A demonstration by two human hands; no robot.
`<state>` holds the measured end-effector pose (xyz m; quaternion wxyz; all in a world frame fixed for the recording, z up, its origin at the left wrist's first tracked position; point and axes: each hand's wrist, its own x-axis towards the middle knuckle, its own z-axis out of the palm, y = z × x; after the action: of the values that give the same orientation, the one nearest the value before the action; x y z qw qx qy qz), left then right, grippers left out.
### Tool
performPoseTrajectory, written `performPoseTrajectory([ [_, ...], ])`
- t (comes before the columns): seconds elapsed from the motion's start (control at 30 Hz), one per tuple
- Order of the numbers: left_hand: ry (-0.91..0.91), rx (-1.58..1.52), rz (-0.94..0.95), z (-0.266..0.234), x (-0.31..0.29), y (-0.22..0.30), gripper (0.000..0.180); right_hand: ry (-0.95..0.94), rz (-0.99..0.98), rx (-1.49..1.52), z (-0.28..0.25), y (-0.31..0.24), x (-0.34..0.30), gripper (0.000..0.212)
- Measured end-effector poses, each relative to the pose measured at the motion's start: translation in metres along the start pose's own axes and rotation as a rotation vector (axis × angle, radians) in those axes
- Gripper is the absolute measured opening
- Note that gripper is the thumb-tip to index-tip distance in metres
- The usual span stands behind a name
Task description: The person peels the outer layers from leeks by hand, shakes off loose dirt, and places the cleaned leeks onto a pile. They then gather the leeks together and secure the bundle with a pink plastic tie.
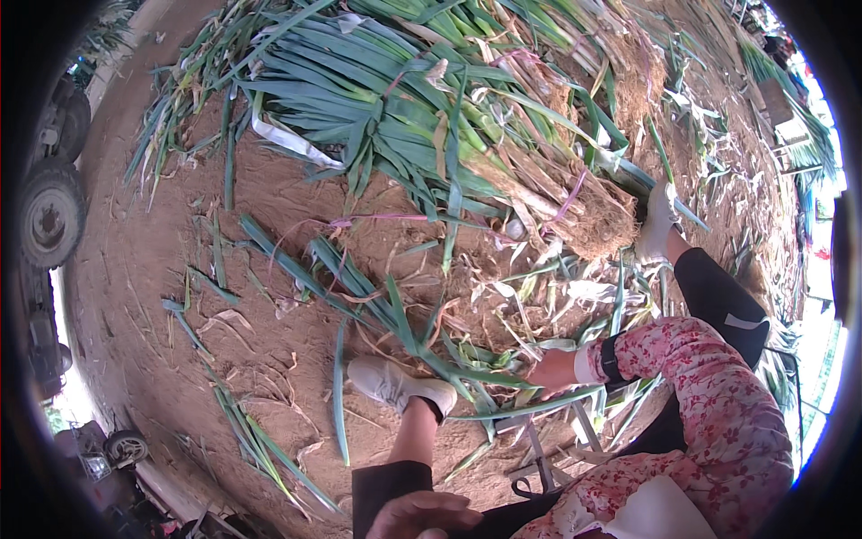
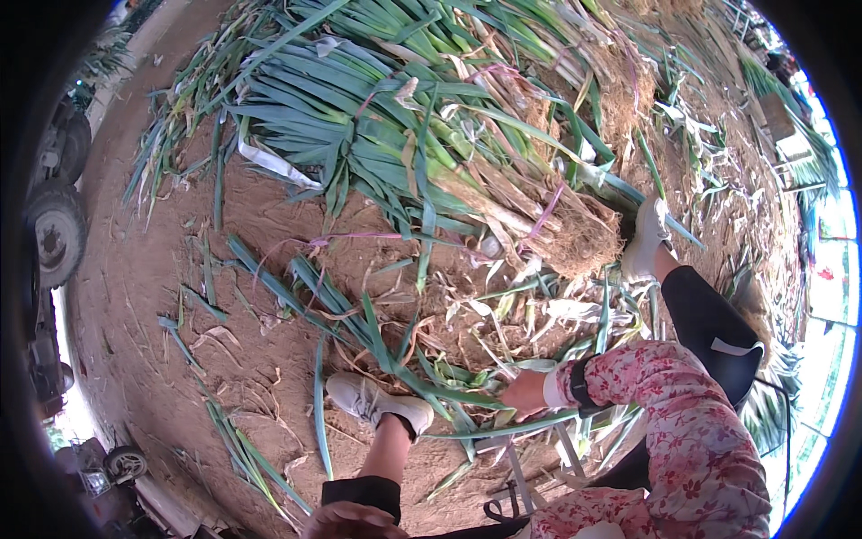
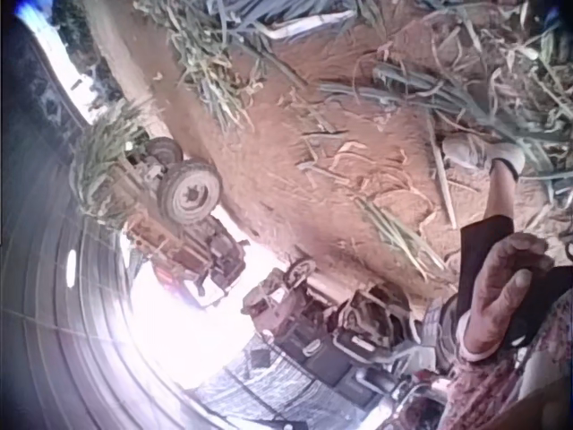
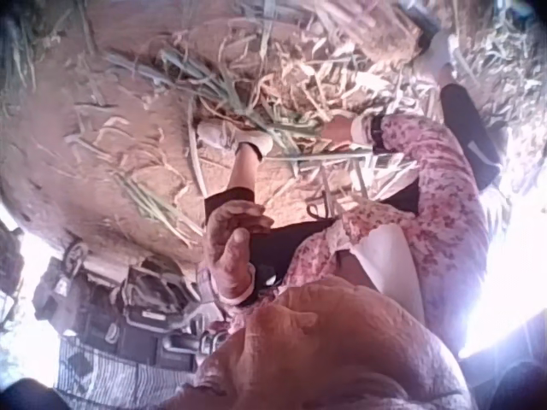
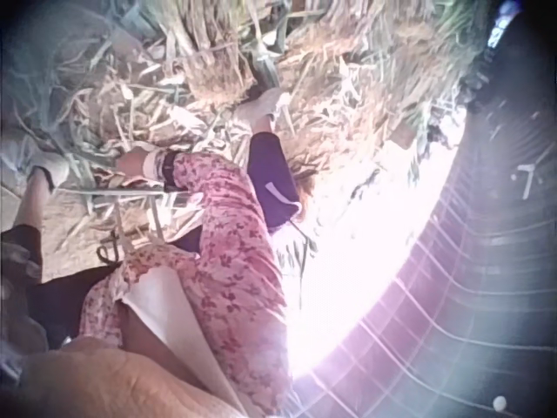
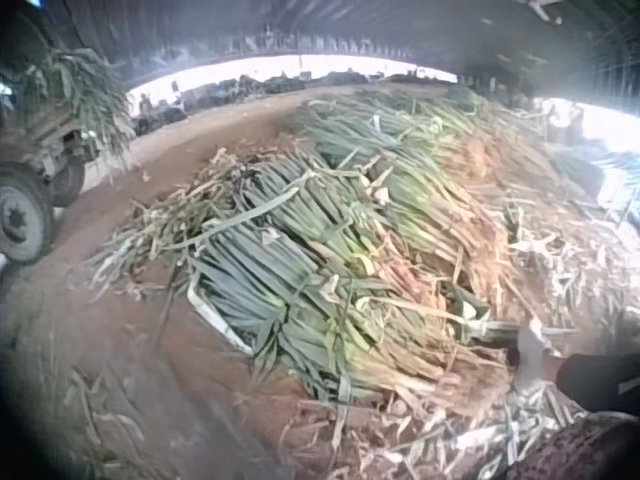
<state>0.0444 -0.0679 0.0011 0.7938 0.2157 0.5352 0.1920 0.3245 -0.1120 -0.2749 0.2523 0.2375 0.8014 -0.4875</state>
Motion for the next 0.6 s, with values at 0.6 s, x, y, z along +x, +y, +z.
performPoseTrajectory([
  [0.6,0.24,-0.919,-0.179,-0.088,0.262,-0.177,0.052,0.978,0.448,0.329,-0.168,0.039,0.2,0.008],
])
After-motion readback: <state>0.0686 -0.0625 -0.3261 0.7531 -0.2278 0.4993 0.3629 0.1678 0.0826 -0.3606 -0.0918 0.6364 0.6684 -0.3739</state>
